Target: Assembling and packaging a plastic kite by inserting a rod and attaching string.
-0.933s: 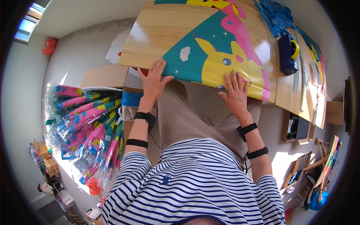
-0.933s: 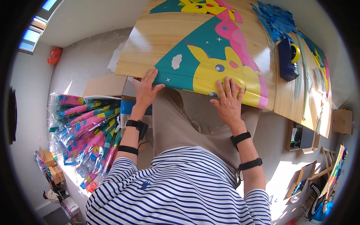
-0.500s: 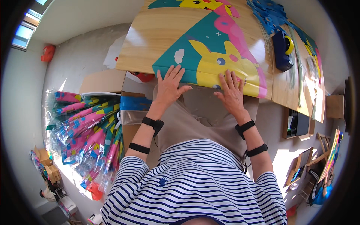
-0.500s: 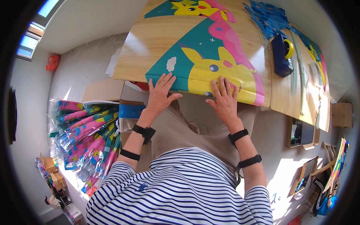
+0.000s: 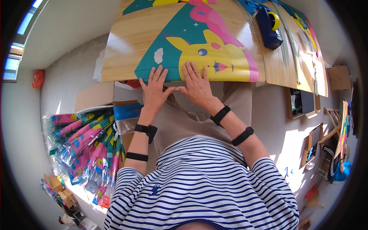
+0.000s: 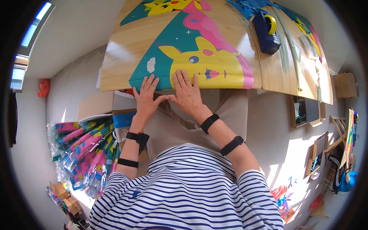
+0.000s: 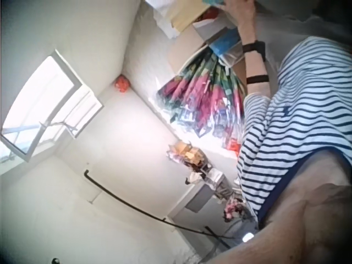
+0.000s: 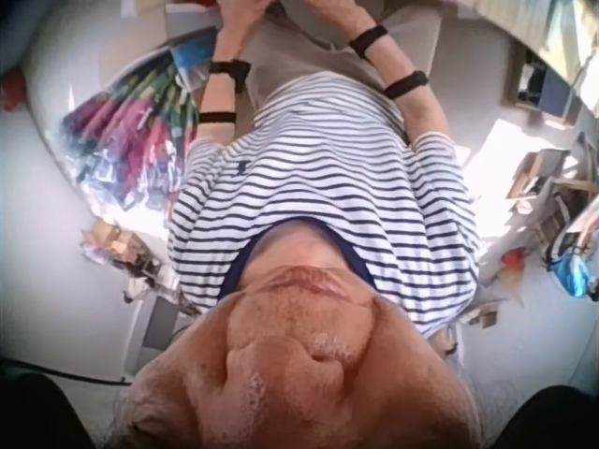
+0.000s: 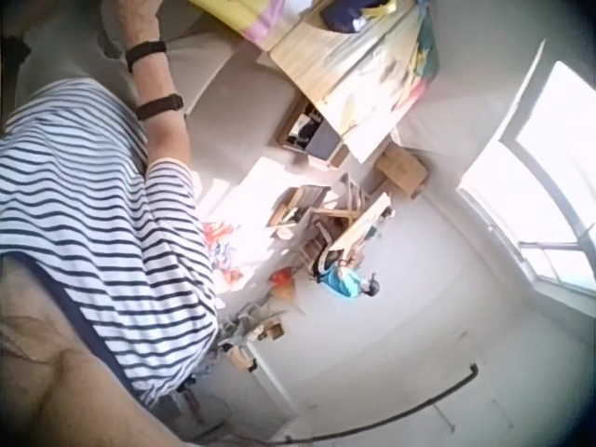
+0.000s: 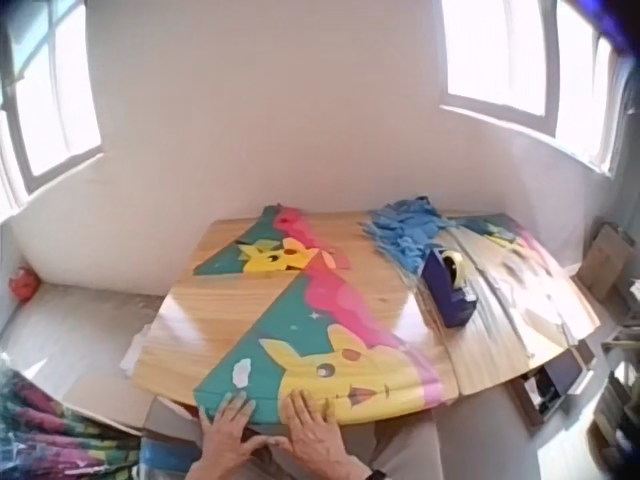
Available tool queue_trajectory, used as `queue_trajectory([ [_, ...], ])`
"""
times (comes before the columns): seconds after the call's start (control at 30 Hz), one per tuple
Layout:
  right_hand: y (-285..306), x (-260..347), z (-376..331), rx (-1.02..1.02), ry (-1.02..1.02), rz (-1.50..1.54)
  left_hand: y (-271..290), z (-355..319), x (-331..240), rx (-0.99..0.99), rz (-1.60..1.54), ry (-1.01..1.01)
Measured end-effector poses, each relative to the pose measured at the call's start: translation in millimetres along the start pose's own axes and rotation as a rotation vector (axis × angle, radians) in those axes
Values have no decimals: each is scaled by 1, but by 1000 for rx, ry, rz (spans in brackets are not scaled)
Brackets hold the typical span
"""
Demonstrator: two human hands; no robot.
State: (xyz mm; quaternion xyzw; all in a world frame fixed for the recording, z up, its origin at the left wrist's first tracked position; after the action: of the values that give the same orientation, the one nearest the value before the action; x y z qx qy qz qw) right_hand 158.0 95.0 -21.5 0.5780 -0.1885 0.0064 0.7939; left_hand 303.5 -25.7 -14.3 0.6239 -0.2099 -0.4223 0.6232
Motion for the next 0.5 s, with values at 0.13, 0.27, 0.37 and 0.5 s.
queue_trajectory([
  [0.13,23,-38,-23,22,-17,-51,1,-1,-2,29,10,25],
  [0.27,55,-106,-60,84,-160,-110,2,-1,-3,40,26,27],
  [0.37,81,-153,-88,99,-267,-183,2,0,-5,43,35,29],
  [0.5,92,-173,-102,41,-327,-261,3,2,-7,46,27,21],
])
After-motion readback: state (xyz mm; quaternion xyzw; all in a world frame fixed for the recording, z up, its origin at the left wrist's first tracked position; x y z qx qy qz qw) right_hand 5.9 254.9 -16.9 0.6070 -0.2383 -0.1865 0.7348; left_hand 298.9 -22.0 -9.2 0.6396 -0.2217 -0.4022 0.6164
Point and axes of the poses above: each hand's wrist, its own z-axis towards the middle knuckle, its own y-axis out of the back of the hand, x = y × z, the point moved 3 cm from there along z, towards the middle knuckle
